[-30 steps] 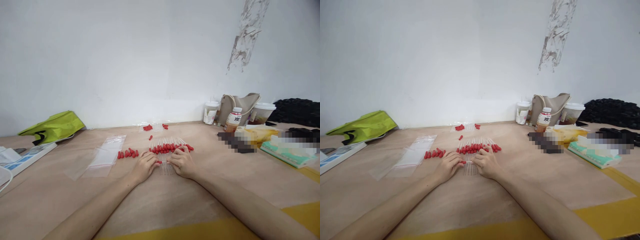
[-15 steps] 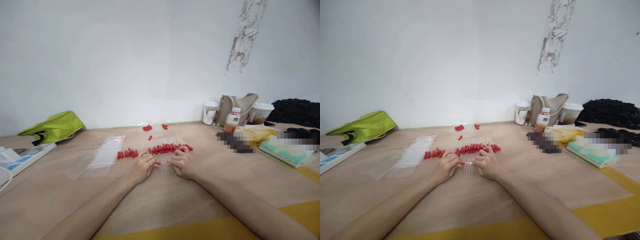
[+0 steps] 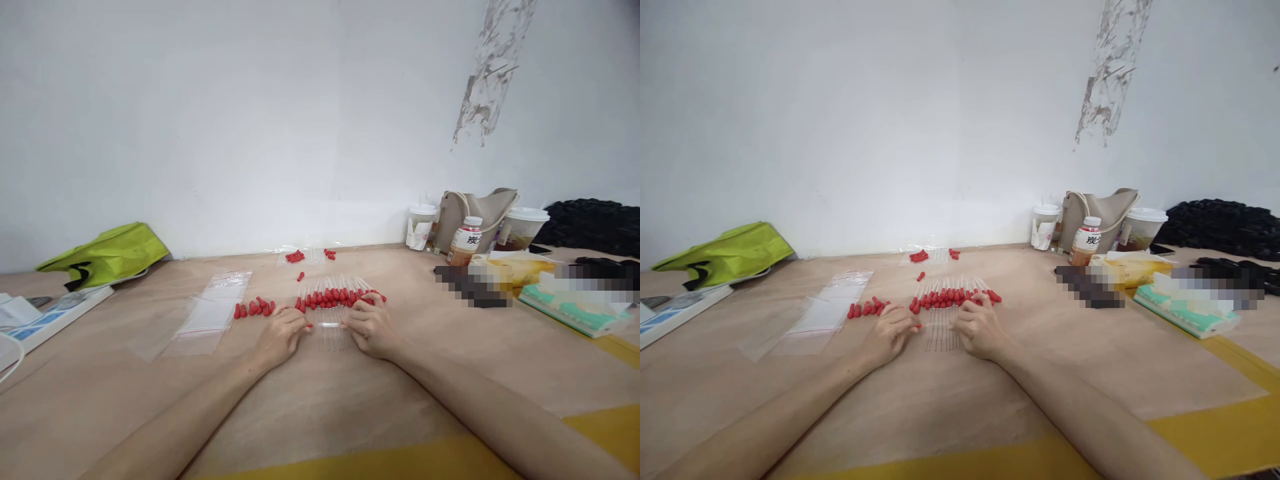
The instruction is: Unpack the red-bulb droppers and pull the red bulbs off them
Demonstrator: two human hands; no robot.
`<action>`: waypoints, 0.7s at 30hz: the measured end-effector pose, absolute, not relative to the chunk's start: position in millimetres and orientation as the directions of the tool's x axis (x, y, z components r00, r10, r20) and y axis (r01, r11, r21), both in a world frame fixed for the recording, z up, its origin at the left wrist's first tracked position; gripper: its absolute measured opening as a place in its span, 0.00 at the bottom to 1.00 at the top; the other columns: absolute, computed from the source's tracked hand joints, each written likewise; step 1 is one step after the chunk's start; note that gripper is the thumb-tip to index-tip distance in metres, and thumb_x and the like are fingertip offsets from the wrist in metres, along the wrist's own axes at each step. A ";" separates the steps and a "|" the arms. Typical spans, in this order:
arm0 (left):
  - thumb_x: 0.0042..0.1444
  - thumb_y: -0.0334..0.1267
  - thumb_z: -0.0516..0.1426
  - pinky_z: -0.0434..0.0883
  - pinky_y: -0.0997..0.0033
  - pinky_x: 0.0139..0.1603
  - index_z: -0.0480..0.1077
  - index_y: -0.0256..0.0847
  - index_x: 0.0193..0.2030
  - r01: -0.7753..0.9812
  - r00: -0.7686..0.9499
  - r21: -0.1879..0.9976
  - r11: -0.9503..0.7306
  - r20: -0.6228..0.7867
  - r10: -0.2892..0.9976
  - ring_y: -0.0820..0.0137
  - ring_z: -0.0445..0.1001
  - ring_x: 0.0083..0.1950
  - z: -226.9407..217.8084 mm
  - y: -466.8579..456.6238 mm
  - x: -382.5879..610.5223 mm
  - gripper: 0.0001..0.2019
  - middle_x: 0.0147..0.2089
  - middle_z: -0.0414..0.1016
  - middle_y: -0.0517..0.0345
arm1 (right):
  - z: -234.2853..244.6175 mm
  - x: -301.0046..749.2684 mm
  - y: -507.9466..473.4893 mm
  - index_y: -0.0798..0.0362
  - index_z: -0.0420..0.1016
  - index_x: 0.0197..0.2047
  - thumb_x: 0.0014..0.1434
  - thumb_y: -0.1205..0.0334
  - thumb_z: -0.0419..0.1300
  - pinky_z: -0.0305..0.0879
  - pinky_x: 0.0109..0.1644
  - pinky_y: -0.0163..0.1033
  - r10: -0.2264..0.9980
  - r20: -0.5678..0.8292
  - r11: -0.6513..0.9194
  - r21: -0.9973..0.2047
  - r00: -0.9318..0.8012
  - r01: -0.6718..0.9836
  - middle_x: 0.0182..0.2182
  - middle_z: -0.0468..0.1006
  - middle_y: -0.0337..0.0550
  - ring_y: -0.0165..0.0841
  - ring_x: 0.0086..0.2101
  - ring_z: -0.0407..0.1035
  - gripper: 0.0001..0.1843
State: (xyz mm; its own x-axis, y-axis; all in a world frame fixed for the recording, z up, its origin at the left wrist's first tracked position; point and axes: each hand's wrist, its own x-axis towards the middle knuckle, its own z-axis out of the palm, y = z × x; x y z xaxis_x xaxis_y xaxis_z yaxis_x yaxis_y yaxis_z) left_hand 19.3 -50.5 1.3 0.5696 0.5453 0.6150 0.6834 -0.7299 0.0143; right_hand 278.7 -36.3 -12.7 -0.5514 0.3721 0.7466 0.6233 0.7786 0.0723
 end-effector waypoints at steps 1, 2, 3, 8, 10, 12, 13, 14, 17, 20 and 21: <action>0.58 0.34 0.48 0.62 0.64 0.45 0.69 0.40 0.28 0.707 0.534 0.029 -0.707 0.634 0.559 0.71 0.69 0.33 1.2 -51.1 12.5 0.11 0.29 0.72 0.58 | -12.3 285.4 -35.2 0.52 0.73 0.28 0.58 0.63 0.51 0.46 0.45 0.41 0.399 0.760 0.760 0.039 -0.513 0.649 0.21 0.72 0.38 0.29 0.30 0.61 0.12; 0.58 0.35 0.49 0.63 0.64 0.44 0.69 0.40 0.29 0.726 0.501 0.044 -0.686 0.649 0.573 0.70 0.69 0.33 0.8 -51.7 6.4 0.11 0.29 0.73 0.57 | -12.0 291.8 -34.0 0.51 0.74 0.29 0.58 0.63 0.51 0.46 0.45 0.41 0.436 0.764 0.733 0.004 -0.475 0.680 0.21 0.73 0.38 0.29 0.30 0.61 0.12; 0.58 0.35 0.49 0.64 0.65 0.42 0.70 0.41 0.30 0.736 0.476 0.065 -0.674 0.659 0.583 0.69 0.69 0.34 0.3 -52.3 1.7 0.10 0.31 0.73 0.57 | -11.7 297.1 -32.9 0.51 0.75 0.29 0.59 0.62 0.51 0.45 0.45 0.41 0.477 0.766 0.701 -0.034 -0.432 0.713 0.22 0.74 0.38 0.29 0.29 0.62 0.12; 0.58 0.37 0.49 0.67 0.71 0.40 0.70 0.42 0.39 0.754 0.331 0.217 -0.620 0.690 0.643 0.70 0.69 0.39 0.7 -47.4 -2.7 0.10 0.37 0.71 0.56 | -10.7 302.4 -31.8 0.47 0.76 0.35 0.59 0.59 0.51 0.45 0.41 0.39 0.568 0.723 0.647 -0.095 -0.394 0.756 0.25 0.77 0.38 0.28 0.29 0.64 0.12; 0.58 0.37 0.48 0.68 0.69 0.42 0.70 0.42 0.42 0.807 0.219 0.256 -0.531 0.706 0.674 0.69 0.69 0.40 3.1 -40.9 -7.7 0.11 0.39 0.69 0.54 | -10.9 300.9 -33.0 0.46 0.76 0.37 0.59 0.60 0.50 0.44 0.40 0.39 0.572 0.723 0.637 -0.094 -0.387 0.765 0.26 0.78 0.39 0.28 0.28 0.65 0.12; 0.57 0.36 0.47 0.68 0.67 0.43 0.69 0.40 0.44 0.846 0.131 0.284 -0.450 0.708 0.693 0.67 0.69 0.41 6.6 -34.7 -19.6 0.13 0.38 0.68 0.53 | -12.4 300.2 -33.8 0.46 0.77 0.35 0.59 0.60 0.50 0.45 0.40 0.39 0.561 0.732 0.635 -0.080 -0.387 0.769 0.26 0.78 0.40 0.28 0.28 0.65 0.13; 0.57 0.36 0.46 0.68 0.66 0.42 0.69 0.39 0.45 0.858 0.095 0.301 -0.416 0.704 0.704 0.67 0.69 0.41 8.8 -32.6 -27.1 0.14 0.37 0.67 0.53 | -13.7 299.7 -33.8 0.46 0.77 0.34 0.59 0.61 0.50 0.45 0.40 0.39 0.551 0.739 0.633 -0.068 -0.387 0.771 0.25 0.78 0.40 0.28 0.28 0.65 0.13; 0.56 0.36 0.46 0.68 0.66 0.42 0.69 0.39 0.45 0.866 0.057 0.322 -0.381 0.695 0.717 0.67 0.69 0.41 11.1 -31.4 -34.7 0.15 0.36 0.67 0.53 | -15.3 298.9 -33.6 0.46 0.77 0.33 0.59 0.61 0.51 0.45 0.40 0.39 0.539 0.747 0.631 -0.052 -0.390 0.774 0.24 0.78 0.40 0.29 0.28 0.65 0.13; 0.54 0.39 0.48 0.69 0.67 0.38 0.67 0.38 0.47 0.874 -0.065 0.408 -0.262 0.635 0.770 0.68 0.71 0.36 19.0 -32.2 -52.5 0.16 0.36 0.69 0.54 | -20.2 293.7 -32.4 0.47 0.77 0.32 0.58 0.62 0.52 0.45 0.39 0.39 0.505 0.759 0.630 0.000 -0.410 0.777 0.23 0.77 0.39 0.29 0.28 0.64 0.12; 0.51 0.44 0.51 0.68 0.71 0.32 0.66 0.40 0.47 0.866 -0.146 0.472 -0.164 0.554 0.820 0.69 0.71 0.34 24.4 -34.4 -58.2 0.18 0.36 0.71 0.56 | -22.0 287.2 -32.4 0.48 0.76 0.33 0.57 0.62 0.52 0.46 0.40 0.40 0.493 0.748 0.643 0.031 -0.445 0.765 0.23 0.76 0.39 0.30 0.29 0.63 0.11; 0.50 0.46 0.52 0.68 0.71 0.31 0.66 0.41 0.46 0.870 -0.151 0.470 -0.146 0.537 0.830 0.68 0.71 0.34 25.0 -34.5 -58.3 0.18 0.36 0.72 0.57 | -21.5 285.6 -33.1 0.48 0.76 0.33 0.57 0.62 0.52 0.46 0.40 0.40 0.498 0.736 0.651 0.032 -0.458 0.759 0.24 0.76 0.40 0.30 0.29 0.63 0.11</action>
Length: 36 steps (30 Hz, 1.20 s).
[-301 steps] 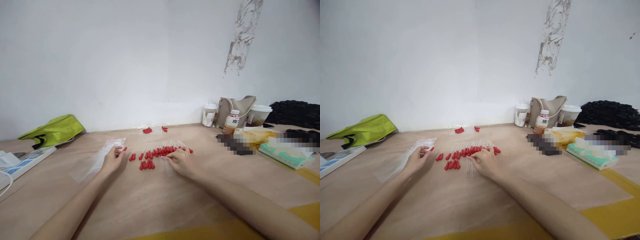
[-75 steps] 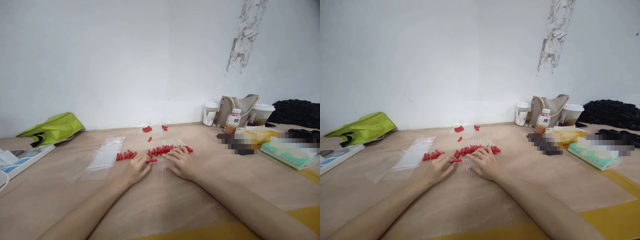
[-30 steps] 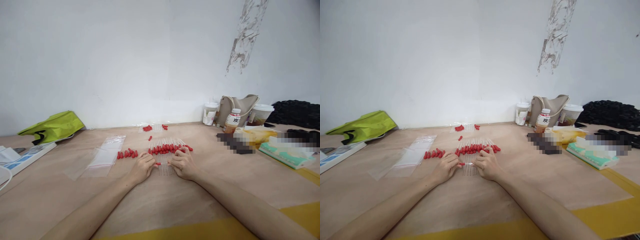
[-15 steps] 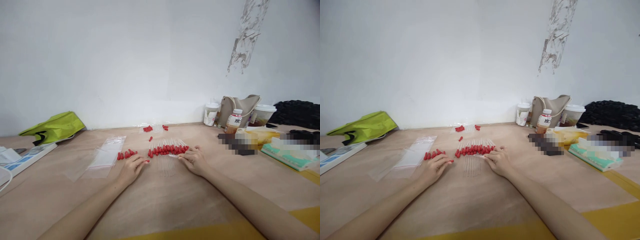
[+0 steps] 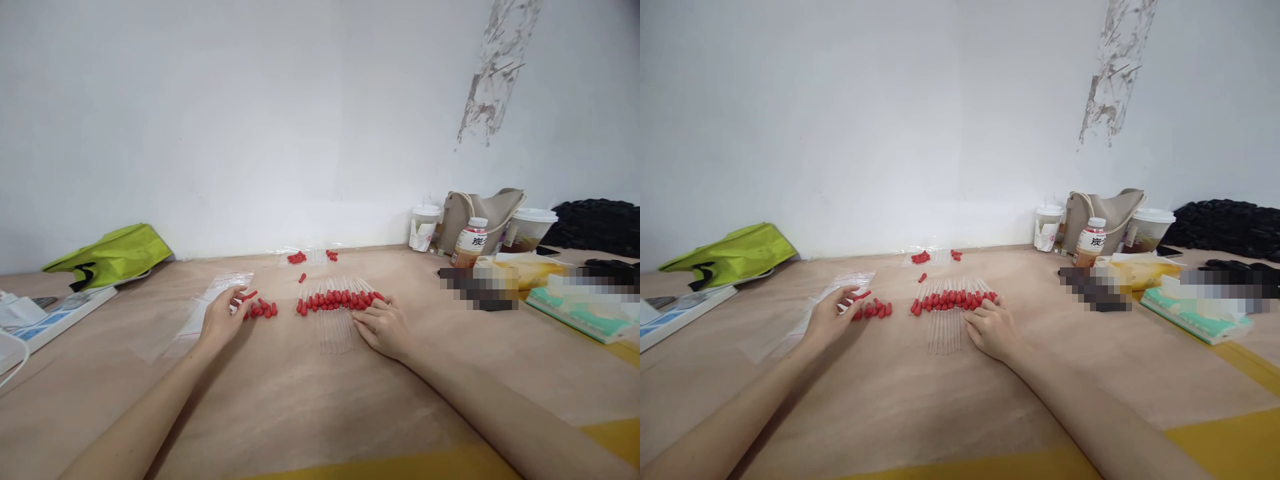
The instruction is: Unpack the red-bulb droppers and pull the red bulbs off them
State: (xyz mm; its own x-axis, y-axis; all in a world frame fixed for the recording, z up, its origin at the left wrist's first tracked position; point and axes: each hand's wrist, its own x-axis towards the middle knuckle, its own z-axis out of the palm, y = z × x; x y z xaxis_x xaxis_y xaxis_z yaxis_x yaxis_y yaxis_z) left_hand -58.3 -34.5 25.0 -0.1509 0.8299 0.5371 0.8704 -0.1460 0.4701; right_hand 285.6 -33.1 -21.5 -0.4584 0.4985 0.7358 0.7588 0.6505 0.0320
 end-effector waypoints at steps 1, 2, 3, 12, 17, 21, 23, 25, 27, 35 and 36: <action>0.49 0.47 0.53 0.67 0.72 0.31 0.66 0.41 0.44 0.878 -0.149 0.460 -0.134 0.528 0.836 0.68 0.71 0.34 25.0 -34.1 -58.0 0.18 0.35 0.73 0.57 | -20.5 284.4 -34.2 0.49 0.76 0.33 0.57 0.60 0.52 0.46 0.40 0.40 0.509 0.721 0.659 0.024 -0.470 0.752 0.24 0.76 0.40 0.31 0.30 0.62 0.11; 0.48 0.48 0.53 0.66 0.72 0.31 0.66 0.41 0.43 0.885 -0.144 0.447 -0.127 0.524 0.840 0.68 0.71 0.34 24.5 -33.4 -57.6 0.18 0.36 0.73 0.57 | -19.1 283.6 -35.6 0.49 0.75 0.34 0.57 0.58 0.53 0.46 0.40 0.40 0.525 0.703 0.668 0.008 -0.479 0.744 0.24 0.76 0.40 0.31 0.30 0.62 0.11; 0.48 0.49 0.53 0.66 0.72 0.31 0.66 0.41 0.42 0.893 -0.136 0.433 -0.123 0.520 0.843 0.68 0.71 0.34 23.6 -32.4 -57.5 0.18 0.36 0.73 0.58 | -17.4 283.2 -37.1 0.49 0.75 0.34 0.56 0.55 0.53 0.46 0.41 0.40 0.544 0.683 0.678 -0.016 -0.487 0.735 0.24 0.75 0.40 0.31 0.30 0.61 0.11; 0.47 0.51 0.53 0.63 0.72 0.32 0.67 0.42 0.32 0.914 -0.170 0.403 -0.046 0.483 0.859 0.66 0.71 0.34 14.7 -26.1 -68.1 0.14 0.31 0.73 0.60 | -8.0 283.8 -43.3 0.49 0.71 0.44 0.48 0.38 0.54 0.49 0.43 0.43 0.619 0.560 0.715 -0.110 -0.551 0.691 0.32 0.72 0.42 0.33 0.35 0.60 0.27; 0.47 0.52 0.53 0.64 0.68 0.35 0.69 0.42 0.32 0.920 -0.204 0.392 -0.028 0.538 0.818 0.64 0.69 0.36 20.0 -24.6 -70.1 0.16 0.32 0.73 0.57 | -7.0 285.0 -43.0 0.49 0.70 0.46 0.48 0.38 0.54 0.50 0.43 0.42 0.600 0.553 0.736 -0.099 -0.579 0.669 0.32 0.73 0.42 0.34 0.35 0.61 0.29; 0.50 0.49 0.52 0.62 0.63 0.44 0.71 0.42 0.30 0.955 -0.180 0.293 -0.046 0.696 0.695 0.61 0.67 0.40 29.7 -21.2 -61.9 0.14 0.31 0.70 0.55 | -8.3 285.0 -41.7 0.48 0.71 0.44 0.55 0.45 0.52 0.50 0.42 0.41 0.607 0.586 0.729 -0.141 -0.537 0.670 0.33 0.74 0.41 0.32 0.35 0.62 0.21; 0.49 0.47 0.52 0.62 0.63 0.45 0.71 0.42 0.29 0.961 -0.092 0.255 -0.111 0.669 0.738 0.63 0.67 0.39 31.7 -19.4 -50.0 0.12 0.32 0.69 0.56 | -9.4 284.5 -40.4 0.49 0.72 0.42 0.58 0.50 0.50 0.50 0.41 0.41 0.616 0.616 0.712 -0.168 -0.491 0.682 0.31 0.74 0.40 0.31 0.34 0.62 0.16; 0.49 0.47 0.53 0.61 0.63 0.45 0.72 0.43 0.28 0.957 0.060 0.194 -0.214 0.592 0.804 0.63 0.66 0.40 30.7 -18.0 -33.6 0.12 0.33 0.69 0.56 | -10.3 283.9 -39.0 0.49 0.73 0.38 0.61 0.54 0.47 0.50 0.41 0.40 0.616 0.648 0.695 -0.179 -0.447 0.697 0.28 0.74 0.39 0.30 0.32 0.62 0.15; 0.48 0.50 0.54 0.59 0.61 0.45 0.73 0.44 0.27 0.942 0.190 0.145 -0.303 0.513 0.837 0.62 0.66 0.42 27.9 -16.2 -15.9 0.13 0.35 0.69 0.55 | -10.7 283.9 -38.0 0.50 0.73 0.32 0.62 0.56 0.46 0.50 0.40 0.40 0.614 0.668 0.681 -0.179 -0.421 0.710 0.26 0.74 0.39 0.30 0.31 0.61 0.17; 0.45 0.57 0.52 0.59 0.57 0.43 0.73 0.42 0.20 0.959 0.087 0.229 -0.166 0.321 0.943 0.54 0.64 0.46 20.1 2.9 17.3 0.20 0.36 0.71 0.50 | -11.4 286.1 -36.7 0.52 0.69 0.23 0.62 0.59 0.45 0.49 0.40 0.39 0.612 0.676 0.667 -0.161 -0.411 0.727 0.22 0.71 0.37 0.28 0.29 0.60 0.19; 0.45 0.56 0.53 0.60 0.58 0.42 0.72 0.42 0.18 0.959 0.080 0.235 -0.158 0.310 0.947 0.54 0.65 0.46 19.6 5.4 18.1 0.20 0.34 0.72 0.51 | -11.4 286.0 -36.5 0.52 0.70 0.23 0.62 0.59 0.45 0.49 0.40 0.39 0.608 0.680 0.665 -0.153 -0.411 0.731 0.22 0.71 0.37 0.28 0.29 0.60 0.19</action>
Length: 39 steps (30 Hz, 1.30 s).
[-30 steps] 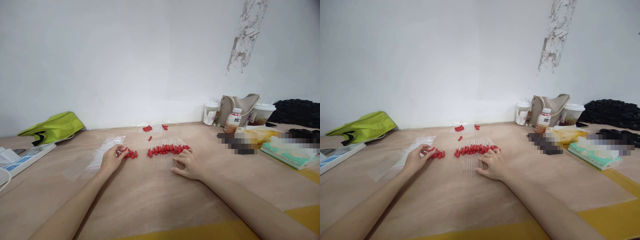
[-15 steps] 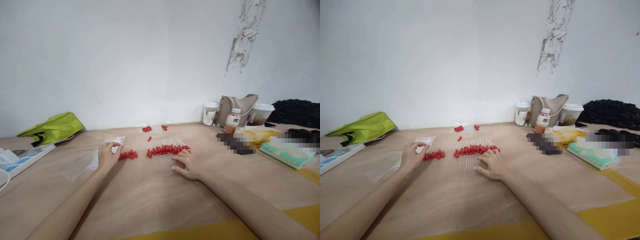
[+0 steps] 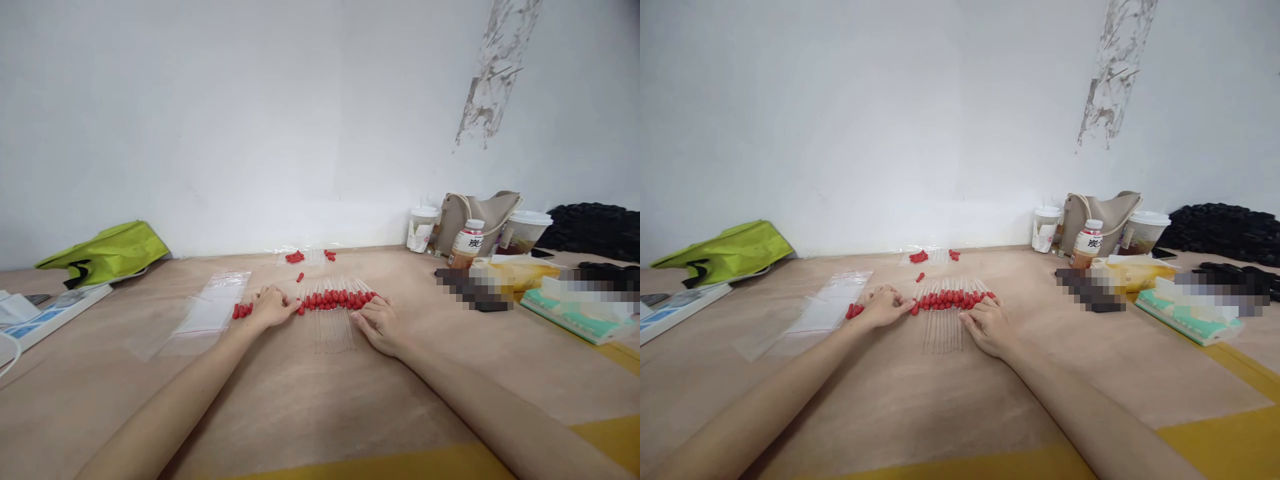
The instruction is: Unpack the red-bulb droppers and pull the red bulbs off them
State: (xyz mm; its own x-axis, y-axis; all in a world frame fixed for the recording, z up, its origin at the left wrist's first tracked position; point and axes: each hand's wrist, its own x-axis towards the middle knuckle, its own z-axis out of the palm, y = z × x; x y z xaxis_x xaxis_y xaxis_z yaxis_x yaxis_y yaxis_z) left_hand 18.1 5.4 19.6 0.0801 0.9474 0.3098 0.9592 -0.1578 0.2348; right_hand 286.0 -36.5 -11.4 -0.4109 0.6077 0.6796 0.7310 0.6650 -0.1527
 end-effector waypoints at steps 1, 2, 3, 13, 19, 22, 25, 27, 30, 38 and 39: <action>0.45 0.56 0.53 0.60 0.60 0.40 0.71 0.42 0.17 0.959 0.076 0.240 -0.152 0.301 0.951 0.55 0.66 0.44 19.3 7.3 18.8 0.20 0.31 0.72 0.52 | -11.4 285.9 -36.4 0.52 0.69 0.23 0.62 0.59 0.46 0.49 0.40 0.38 0.603 0.684 0.663 -0.143 -0.411 0.735 0.22 0.71 0.37 0.28 0.29 0.60 0.19; 0.44 0.55 0.53 0.61 0.61 0.38 0.71 0.42 0.15 0.958 0.068 0.247 -0.143 0.290 0.955 0.56 0.68 0.41 19.3 8.5 19.3 0.20 0.27 0.72 0.54 | -11.3 285.7 -36.3 0.52 0.69 0.23 0.62 0.59 0.46 0.49 0.40 0.38 0.598 0.687 0.661 -0.132 -0.412 0.739 0.22 0.71 0.38 0.28 0.28 0.61 0.19; 0.44 0.54 0.53 0.61 0.63 0.36 0.70 0.42 0.14 0.958 0.059 0.254 -0.133 0.280 0.958 0.58 0.69 0.37 19.7 8.9 19.6 0.20 0.23 0.70 0.55 | -11.2 285.6 -36.3 0.53 0.69 0.23 0.62 0.59 0.46 0.49 0.40 0.38 0.594 0.690 0.659 -0.122 -0.414 0.742 0.21 0.71 0.38 0.28 0.28 0.61 0.19; 0.46 0.46 0.56 0.62 0.58 0.42 0.67 0.39 0.17 0.939 0.220 0.079 -0.335 0.609 0.762 0.60 0.66 0.41 32.2 -37.7 2.3 0.14 0.34 0.68 0.53 | -13.0 283.7 -35.2 0.51 0.75 0.32 0.58 0.59 0.52 0.51 0.42 0.41 0.557 0.743 0.696 -0.175 -0.371 0.696 0.26 0.73 0.41 0.30 0.30 0.63 0.11; 0.52 0.38 0.53 0.70 0.72 0.36 0.70 0.39 0.28 0.824 0.409 -0.004 -0.567 0.697 0.589 0.72 0.71 0.36 11.0 -57.9 1.5 0.08 0.42 0.65 0.53 | -13.6 280.7 -35.8 0.51 0.72 0.41 0.56 0.59 0.53 0.54 0.43 0.42 0.512 0.761 0.732 -0.144 -0.398 0.666 0.34 0.71 0.45 0.33 0.36 0.64 0.12; 0.53 0.36 0.54 0.72 0.72 0.38 0.70 0.38 0.29 0.766 0.461 -0.054 -0.640 0.741 0.489 0.72 0.72 0.37 -0.7 -55.0 5.7 0.06 0.44 0.66 0.51 | -10.4 279.9 -38.7 0.50 0.67 0.50 0.53 0.54 0.56 0.54 0.46 0.44 0.495 0.761 0.737 -0.113 -0.419 0.666 0.41 0.70 0.48 0.37 0.42 0.62 0.21; 0.53 0.34 0.54 0.72 0.71 0.42 0.69 0.38 0.30 0.699 0.510 -0.094 -0.709 0.760 0.402 0.70 0.72 0.41 -6.4 -50.4 10.0 0.05 0.42 0.69 0.51 | -7.2 276.9 -41.7 0.49 0.66 0.51 0.54 0.51 0.55 0.51 0.49 0.46 0.475 0.743 0.745 -0.053 -0.472 0.665 0.45 0.69 0.48 0.39 0.46 0.60 0.22; 0.53 0.33 0.54 0.72 0.70 0.44 0.69 0.39 0.31 0.667 0.533 -0.110 -0.737 0.761 0.370 0.69 0.71 0.44 -7.0 -48.9 13.4 0.04 0.39 0.71 0.53 | -6.9 273.3 -43.0 0.48 0.69 0.48 0.55 0.52 0.54 0.48 0.51 0.47 0.461 0.732 0.751 -0.021 -0.502 0.660 0.42 0.72 0.46 0.38 0.46 0.60 0.18; 0.53 0.33 0.54 0.72 0.71 0.43 0.69 0.40 0.32 0.638 0.542 -0.120 -0.761 0.771 0.333 0.70 0.71 0.44 -6.9 -48.8 19.0 0.02 0.38 0.71 0.54 | -9.6 266.6 -43.6 0.47 0.71 0.44 0.58 0.54 0.52 0.44 0.53 0.48 0.453 0.711 0.769 -0.006 -0.538 0.639 0.36 0.75 0.42 0.35 0.42 0.62 0.13; 0.52 0.38 0.57 0.69 0.64 0.46 0.70 0.41 0.36 0.641 0.537 -0.108 -0.760 0.771 0.343 0.67 0.69 0.46 -5.8 -55.2 29.9 0.06 0.44 0.69 0.51 | -13.0 257.1 -45.2 0.48 0.73 0.37 0.60 0.60 0.50 0.45 0.47 0.44 0.469 0.683 0.773 -0.012 -0.559 0.634 0.26 0.73 0.39 0.31 0.33 0.60 0.11; 0.52 0.39 0.57 0.68 0.62 0.48 0.70 0.42 0.37 0.646 0.544 -0.109 -0.756 0.759 0.356 0.65 0.68 0.48 -4.4 -56.0 31.3 0.07 0.44 0.69 0.52 | -12.6 256.7 -45.7 0.49 0.73 0.37 0.60 0.60 0.49 0.45 0.47 0.44 0.472 0.685 0.773 -0.017 -0.556 0.635 0.26 0.73 0.39 0.31 0.33 0.60 0.11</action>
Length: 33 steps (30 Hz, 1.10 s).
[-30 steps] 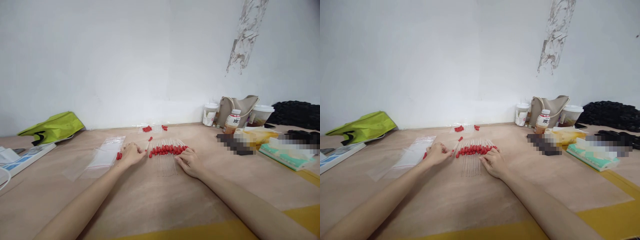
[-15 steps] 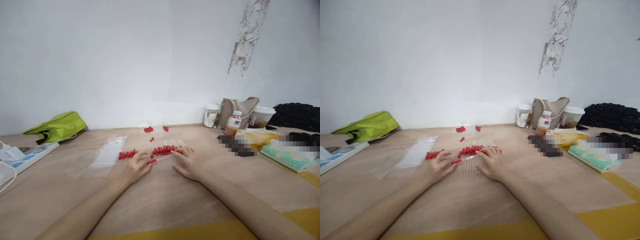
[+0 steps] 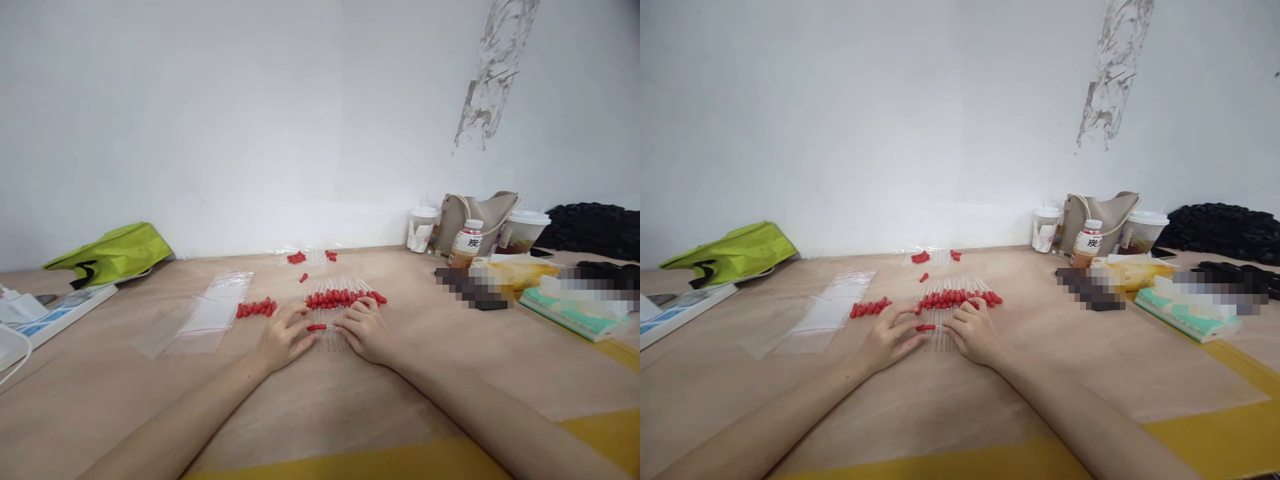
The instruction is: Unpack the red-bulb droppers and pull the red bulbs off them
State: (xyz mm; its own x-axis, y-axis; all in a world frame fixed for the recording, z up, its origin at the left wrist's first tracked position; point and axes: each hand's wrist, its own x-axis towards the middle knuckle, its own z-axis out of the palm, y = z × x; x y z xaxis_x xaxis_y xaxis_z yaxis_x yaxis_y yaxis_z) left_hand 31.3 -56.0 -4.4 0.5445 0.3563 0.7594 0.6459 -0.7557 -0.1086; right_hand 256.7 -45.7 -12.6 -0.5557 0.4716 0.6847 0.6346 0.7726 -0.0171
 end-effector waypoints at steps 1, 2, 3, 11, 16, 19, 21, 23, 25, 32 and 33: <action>0.51 0.40 0.57 0.66 0.60 0.49 0.70 0.43 0.39 0.647 0.556 -0.112 -0.754 0.746 0.367 0.64 0.67 0.50 -3.0 -56.6 32.9 0.08 0.44 0.70 0.53 | -12.2 256.3 -46.3 0.50 0.73 0.36 0.60 0.61 0.49 0.45 0.47 0.44 0.472 0.685 0.774 -0.021 -0.555 0.633 0.27 0.72 0.40 0.31 0.33 0.59 0.11; 0.52 0.41 0.57 0.65 0.60 0.49 0.70 0.43 0.40 0.646 0.568 -0.115 -0.755 0.733 0.374 0.63 0.66 0.50 -1.7 -56.9 34.5 0.09 0.43 0.71 0.53 | -11.9 256.0 -46.8 0.50 0.73 0.36 0.60 0.61 0.49 0.46 0.47 0.44 0.468 0.686 0.779 -0.022 -0.557 0.627 0.27 0.72 0.40 0.31 0.33 0.59 0.12; 0.52 0.41 0.57 0.64 0.60 0.49 0.70 0.43 0.41 0.643 0.579 -0.117 -0.757 0.721 0.380 0.63 0.66 0.51 -0.8 -57.0 36.0 0.09 0.43 0.72 0.54 | -11.6 255.6 -47.3 0.51 0.73 0.36 0.60 0.61 0.49 0.46 0.46 0.43 0.462 0.687 0.785 -0.021 -0.562 0.619 0.27 0.72 0.40 0.31 0.33 0.59 0.12; 0.57 0.38 0.53 0.59 0.64 0.48 0.71 0.42 0.34 0.619 0.613 -0.093 -0.780 0.679 0.405 0.70 0.70 0.43 -0.7 -57.1 40.2 0.07 0.35 0.76 0.60 | -11.9 256.2 -47.1 0.52 0.72 0.32 0.59 0.63 0.49 0.46 0.46 0.41 0.375 0.697 0.832 0.037 -0.611 0.553 0.23 0.70 0.37 0.28 0.30 0.57 0.11; 0.57 0.37 0.53 0.57 0.64 0.44 0.70 0.42 0.30 0.606 0.628 -0.147 -0.782 0.692 0.356 0.71 0.70 0.38 -0.5 -59.1 39.8 0.07 0.33 0.76 0.60 | -14.0 258.5 -45.9 0.52 0.72 0.31 0.59 0.63 0.50 0.46 0.46 0.41 0.339 0.713 0.842 0.061 -0.614 0.535 0.21 0.69 0.36 0.28 0.30 0.57 0.10; 0.57 0.35 0.52 0.56 0.63 0.44 0.70 0.41 0.30 0.594 0.644 -0.160 -0.788 0.682 0.346 0.71 0.69 0.37 -0.2 -60.0 39.6 0.07 0.32 0.76 0.61 | -14.3 260.0 -46.1 0.52 0.72 0.31 0.58 0.63 0.51 0.46 0.46 0.41 0.337 0.707 0.835 0.080 -0.621 0.544 0.20 0.69 0.35 0.27 0.30 0.57 0.10; 0.56 0.34 0.52 0.56 0.63 0.44 0.70 0.41 0.29 0.587 0.653 -0.162 -0.793 0.674 0.345 0.70 0.69 0.38 0.2 -60.6 39.5 0.07 0.32 0.76 0.61 | -14.1 261.1 -46.4 0.52 0.72 0.31 0.58 0.64 0.51 0.45 0.46 0.41 0.331 0.704 0.831 0.097 -0.628 0.547 0.20 0.69 0.35 0.27 0.30 0.57 0.10; 0.56 0.33 0.52 0.56 0.63 0.44 0.69 0.40 0.28 0.579 0.660 -0.160 -0.800 0.668 0.344 0.70 0.69 0.38 1.0 -61.2 39.9 0.07 0.31 0.76 0.61 | -14.1 261.8 -46.9 0.52 0.72 0.31 0.58 0.64 0.51 0.45 0.47 0.41 0.321 0.709 0.832 0.107 -0.628 0.545 0.20 0.69 0.35 0.28 0.30 0.57 0.09; 0.56 0.33 0.52 0.56 0.63 0.44 0.69 0.40 0.28 0.576 0.668 -0.152 -0.803 0.655 0.354 0.71 0.68 0.38 1.8 -61.9 41.0 0.08 0.31 0.75 0.61 | -14.4 261.8 -47.8 0.52 0.71 0.30 0.58 0.64 0.51 0.46 0.47 0.42 0.315 0.714 0.835 0.104 -0.625 0.540 0.20 0.68 0.35 0.28 0.30 0.57 0.09; 0.56 0.33 0.51 0.58 0.62 0.44 0.69 0.40 0.28 0.578 0.670 -0.126 -0.806 0.638 0.380 0.69 0.68 0.38 1.6 -63.0 35.2 0.08 0.31 0.75 0.61 | -14.9 268.1 -50.4 0.51 0.72 0.29 0.58 0.63 0.51 0.46 0.47 0.42 0.332 0.716 0.837 0.076 -0.614 0.542 0.19 0.68 0.35 0.28 0.29 0.58 0.10; 0.56 0.32 0.51 0.58 0.62 0.43 0.69 0.40 0.29 0.591 0.655 -0.115 -0.798 0.645 0.392 0.69 0.68 0.38 1.7 -63.5 30.5 0.08 0.31 0.75 0.60 | -14.5 272.4 -49.8 0.52 0.72 0.28 0.58 0.63 0.51 0.46 0.47 0.42 0.347 0.720 0.832 0.060 -0.601 0.552 0.19 0.69 0.36 0.28 0.29 0.58 0.11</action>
